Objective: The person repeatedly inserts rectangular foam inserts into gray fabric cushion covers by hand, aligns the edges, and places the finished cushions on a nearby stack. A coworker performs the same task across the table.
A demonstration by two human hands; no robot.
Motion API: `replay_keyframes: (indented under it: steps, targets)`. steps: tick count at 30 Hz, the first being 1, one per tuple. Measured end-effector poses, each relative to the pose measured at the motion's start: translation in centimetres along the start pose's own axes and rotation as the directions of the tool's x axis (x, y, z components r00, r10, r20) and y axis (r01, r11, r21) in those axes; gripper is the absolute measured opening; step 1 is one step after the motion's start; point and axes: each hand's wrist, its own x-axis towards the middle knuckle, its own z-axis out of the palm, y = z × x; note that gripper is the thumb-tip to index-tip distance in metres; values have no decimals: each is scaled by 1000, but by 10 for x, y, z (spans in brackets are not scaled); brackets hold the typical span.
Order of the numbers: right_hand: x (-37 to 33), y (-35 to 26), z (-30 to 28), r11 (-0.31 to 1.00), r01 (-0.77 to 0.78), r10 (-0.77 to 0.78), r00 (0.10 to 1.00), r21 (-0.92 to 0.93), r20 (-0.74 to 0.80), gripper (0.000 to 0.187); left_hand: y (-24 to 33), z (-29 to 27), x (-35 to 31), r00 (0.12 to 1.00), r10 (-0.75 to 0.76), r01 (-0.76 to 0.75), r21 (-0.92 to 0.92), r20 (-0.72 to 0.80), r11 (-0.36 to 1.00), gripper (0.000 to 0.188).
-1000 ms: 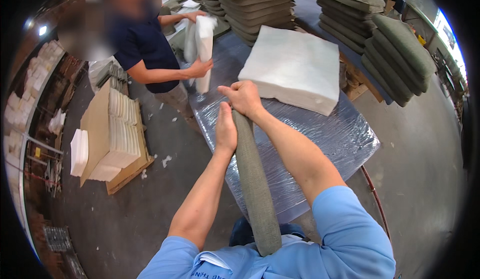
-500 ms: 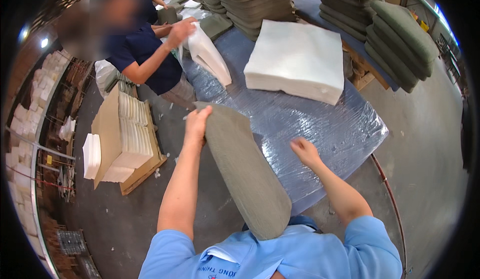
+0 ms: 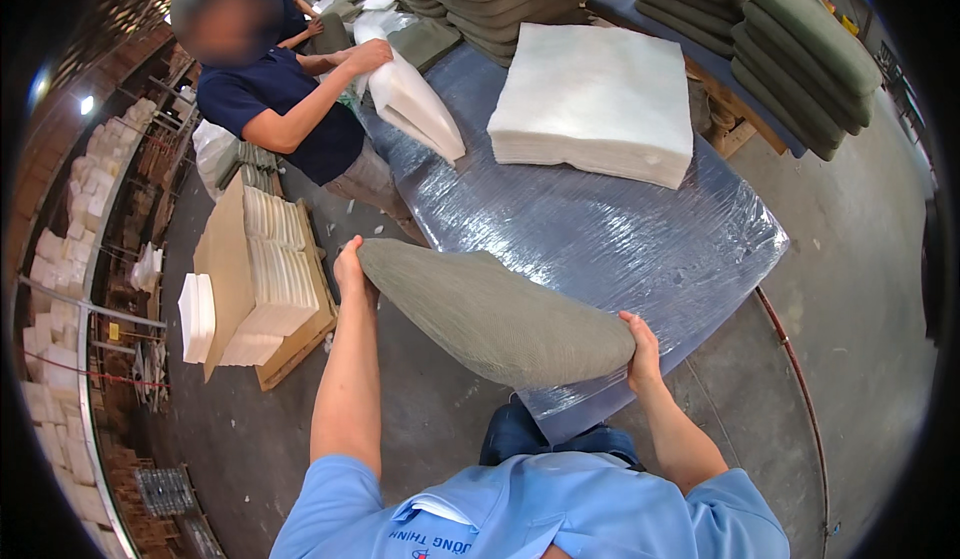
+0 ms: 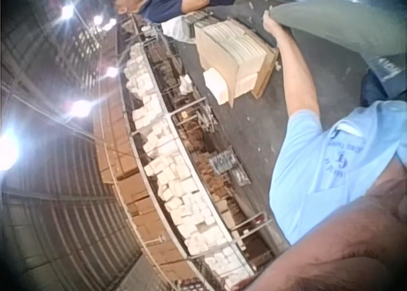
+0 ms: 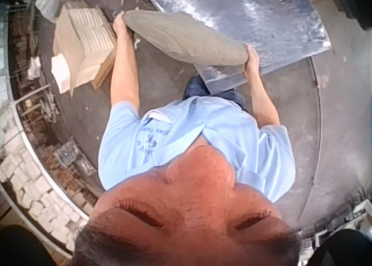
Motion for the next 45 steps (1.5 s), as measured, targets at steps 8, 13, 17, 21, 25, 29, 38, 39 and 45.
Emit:
replay_keyframes:
  steps: [8, 13, 17, 21, 25, 29, 38, 39, 45]
  targets:
    - [15, -7, 60, 962, 272, -268, 951, 9, -152, 37, -38, -102, 113, 960, -184, 192, -21, 212, 981, 39]
    - [-9, -10, 97, 922, 387, -381, 906, -6, -184, 36, -78, -167, 137, 926, -288, 293, 15, 243, 956, 47]
    - [-18, 4, 115, 935, 278, -238, 952, 221, -192, 36, -110, -214, 154, 912, -320, 326, 19, 258, 945, 49]
    - [-27, -4, 129, 939, 259, -195, 942, 227, -272, 40, -122, -221, 132, 915, -330, 318, 89, 233, 944, 51]
    - [-38, -47, 118, 933, 269, -210, 947, 239, -245, 40, -144, -211, 130, 897, -330, 327, 60, 293, 943, 53]
    - [-73, -131, 117, 926, 342, -289, 915, 159, -282, 42, -168, -163, 73, 746, -484, 566, -52, 457, 823, 55]
    - [-122, -231, 81, 717, 650, -680, 732, -253, -46, 53, -226, -127, -100, 632, -479, 706, -197, 609, 681, 49]
    - [-120, -232, 80, 720, 647, -681, 728, -252, -75, 57, -226, -128, -115, 665, -478, 682, -205, 574, 702, 48]
    - [-106, -232, 50, 744, 621, -657, 748, -246, -98, 63, -279, -143, -142, 857, -373, 452, -171, 355, 876, 40]
